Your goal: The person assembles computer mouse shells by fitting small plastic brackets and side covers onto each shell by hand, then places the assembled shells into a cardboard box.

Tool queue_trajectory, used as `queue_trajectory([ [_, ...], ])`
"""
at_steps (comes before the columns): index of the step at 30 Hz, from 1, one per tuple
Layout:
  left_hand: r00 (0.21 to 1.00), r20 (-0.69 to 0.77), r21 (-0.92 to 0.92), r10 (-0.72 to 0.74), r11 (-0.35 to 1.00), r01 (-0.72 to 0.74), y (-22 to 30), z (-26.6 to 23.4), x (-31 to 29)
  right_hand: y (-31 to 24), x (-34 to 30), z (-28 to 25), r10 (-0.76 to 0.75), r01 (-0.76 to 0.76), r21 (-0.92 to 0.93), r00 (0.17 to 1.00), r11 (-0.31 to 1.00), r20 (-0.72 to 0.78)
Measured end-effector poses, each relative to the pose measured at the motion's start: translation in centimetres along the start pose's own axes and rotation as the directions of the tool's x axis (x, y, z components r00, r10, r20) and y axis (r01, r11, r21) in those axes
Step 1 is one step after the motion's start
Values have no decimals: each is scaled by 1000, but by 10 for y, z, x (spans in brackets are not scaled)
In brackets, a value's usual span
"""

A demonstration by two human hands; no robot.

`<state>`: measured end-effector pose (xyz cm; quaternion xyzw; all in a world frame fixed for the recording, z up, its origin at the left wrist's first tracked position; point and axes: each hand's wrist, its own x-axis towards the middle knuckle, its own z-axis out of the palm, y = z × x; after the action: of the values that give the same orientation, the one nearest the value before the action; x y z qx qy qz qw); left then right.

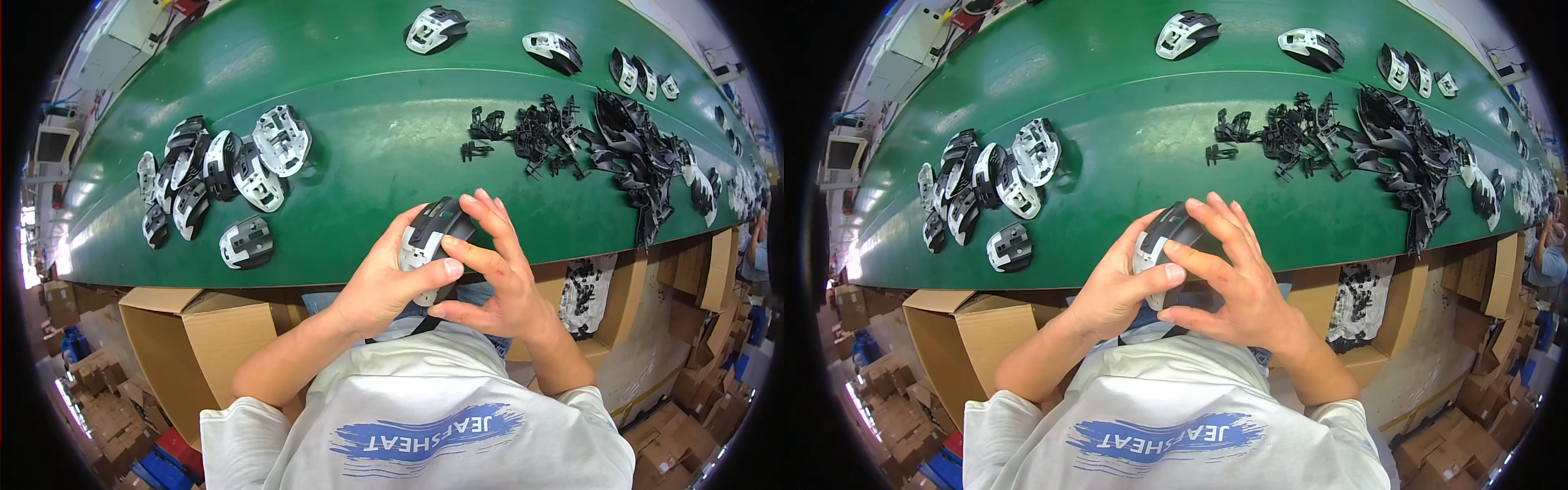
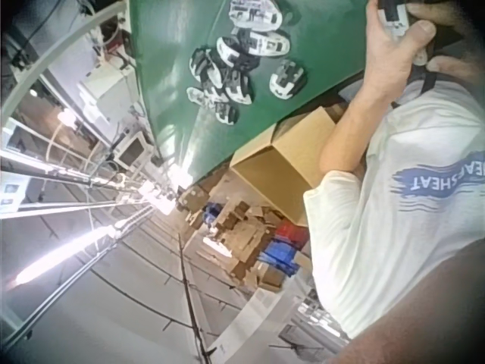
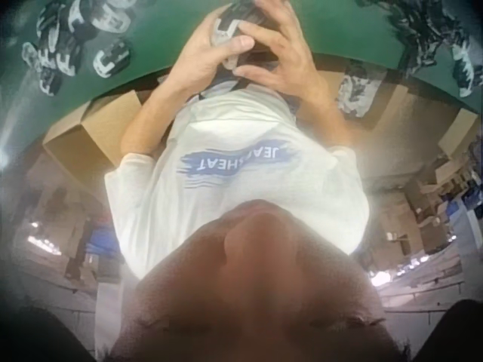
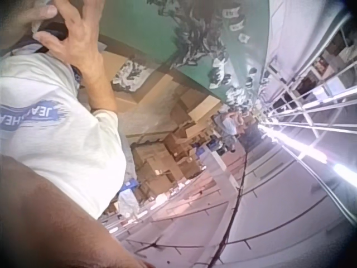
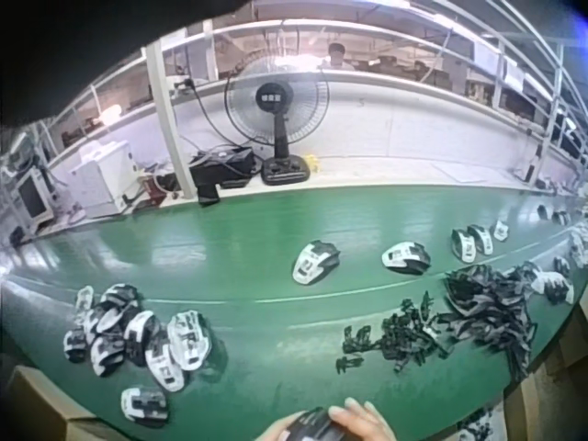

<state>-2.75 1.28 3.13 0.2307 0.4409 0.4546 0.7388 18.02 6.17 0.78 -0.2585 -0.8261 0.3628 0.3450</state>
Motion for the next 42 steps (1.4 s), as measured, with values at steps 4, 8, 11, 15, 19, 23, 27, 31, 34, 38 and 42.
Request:
queue_trajectory([
  [4, 997, 2, 9, 79, 997, -79, -6, -6, -5, 19, 1, -5, -48, 40, 245, 998, 969, 28],
  [8, 972, 192, 77, 134, 986, -151, 1, -2, -17, 12, 16, 15, 207, -172, 641, 978, 748, 22],
  [11, 936, 302, 251, 182, 932, -262, -1, -19, -17, 1, 17, 31, 226, -295, 868, 949, 399, 218],
  [15, 924, 327, 403, 198, 855, -326, 1, -27, -17, 14, 9, 42, 80, -143, 836, 990, 529, 118],
  [19, 850, 354, 390, 389, 765, -513, -18, -28, -20, 16, 16, 33, -146, -15, 784, 980, 620, 135],
  [23, 785, 429, 368, 447, 707, -604, -17, -24, -19, 13, 17, 36, -161, 9, 914, 985, 405, 62],
  [27, 787, 454, 445, 417, 659, -606, -3, -24, -16, 22, 19, 43, -249, 152, 870, 968, 469, -35],
  [31, 804, 440, 434, 399, 690, -580, 13, -18, -41, 3, 9, 37, -148, 18, 818, 986, 575, 82],
  [34, 847, 416, 392, 330, 775, -495, 19, -16, -43, -31, -9, 53, 304, -219, 773, 952, 595, 36],
  [38, 860, 110, 362, 498, 786, -502, -24, -24, -80, -20, -24, 52, 298, -333, 639, 940, 693, 166],
  [42, 818, -87, 397, 569, 773, -496, -55, -42, -122, -39, -13, 87, 238, -361, 608, 931, 707, 276],
])
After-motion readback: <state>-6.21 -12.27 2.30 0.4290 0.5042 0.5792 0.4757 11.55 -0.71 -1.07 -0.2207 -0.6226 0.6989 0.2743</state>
